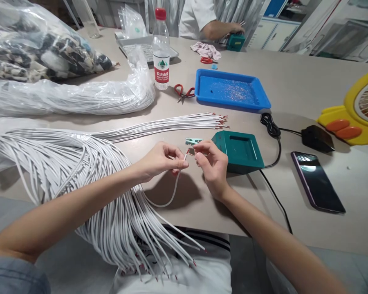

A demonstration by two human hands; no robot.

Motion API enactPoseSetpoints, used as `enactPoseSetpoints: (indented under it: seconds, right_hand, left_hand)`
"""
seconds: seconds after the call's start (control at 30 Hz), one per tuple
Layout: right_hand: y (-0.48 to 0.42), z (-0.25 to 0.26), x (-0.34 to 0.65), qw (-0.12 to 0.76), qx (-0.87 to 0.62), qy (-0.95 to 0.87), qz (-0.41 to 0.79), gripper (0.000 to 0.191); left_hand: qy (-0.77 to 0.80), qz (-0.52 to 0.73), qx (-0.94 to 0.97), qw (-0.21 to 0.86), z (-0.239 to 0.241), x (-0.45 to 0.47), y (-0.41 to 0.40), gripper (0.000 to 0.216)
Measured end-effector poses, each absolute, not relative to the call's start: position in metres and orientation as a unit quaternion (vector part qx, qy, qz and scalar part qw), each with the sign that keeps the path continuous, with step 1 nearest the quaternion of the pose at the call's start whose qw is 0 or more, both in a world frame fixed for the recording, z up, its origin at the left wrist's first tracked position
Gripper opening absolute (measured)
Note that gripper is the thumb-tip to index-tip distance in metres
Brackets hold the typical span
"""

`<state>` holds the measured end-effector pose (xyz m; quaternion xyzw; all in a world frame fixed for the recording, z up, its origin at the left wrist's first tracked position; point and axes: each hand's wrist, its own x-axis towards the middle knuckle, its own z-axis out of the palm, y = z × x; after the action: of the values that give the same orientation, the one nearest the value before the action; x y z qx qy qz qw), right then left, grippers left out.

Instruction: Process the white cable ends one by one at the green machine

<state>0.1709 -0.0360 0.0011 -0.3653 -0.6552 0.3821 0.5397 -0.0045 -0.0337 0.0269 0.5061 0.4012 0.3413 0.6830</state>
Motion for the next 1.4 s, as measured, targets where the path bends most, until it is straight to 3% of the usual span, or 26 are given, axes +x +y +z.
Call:
enactPoseSetpoints:
  seconds: [0.27,0.6,0.7,0.83,0.97,1.4]
  right_hand:
    - [-0.0357,0.0011,0.1652,0.513,-0.361,-0.637,0.448,0.013]
    - [-0.0355,0.0017,0.1655,0.528,-0.389,-0.657,0.370,0.016]
    - [-0.0368,0.0010,0.1661,0.540,-0.386,-0.672,0.328,0.001]
    - [-0.0381,0.0015,0.1667,0.527,-0.366,-0.708,0.295,0.026]
    - [-0.0358,0.0016,0.1683,0.521,-0.361,-0.720,0.282,0.031]
    - [-0.0354,-0.0016,0.1665,0.561,-0.338,-0.708,0.262,0.015]
  left_hand:
    - [0.408,0.336,0.512,0.678,0.0252,-0.0047,-0.0337,0.025]
    - [0.409,0.377,0.486,0.674,0.0278,-0.0063,-0.0328,0.022]
    - [0.392,0.352,0.481,0.701,0.0283,-0.0065,-0.0335,0.021]
    - [0.381,0.338,0.476,0.717,0.0295,-0.0050,-0.0352,0.023]
    - [0.381,0.334,0.473,0.721,0.0309,-0.0040,-0.0357,0.025]
    - [0.367,0.339,0.523,0.690,0.0238,-0.0076,-0.0347,0.021]
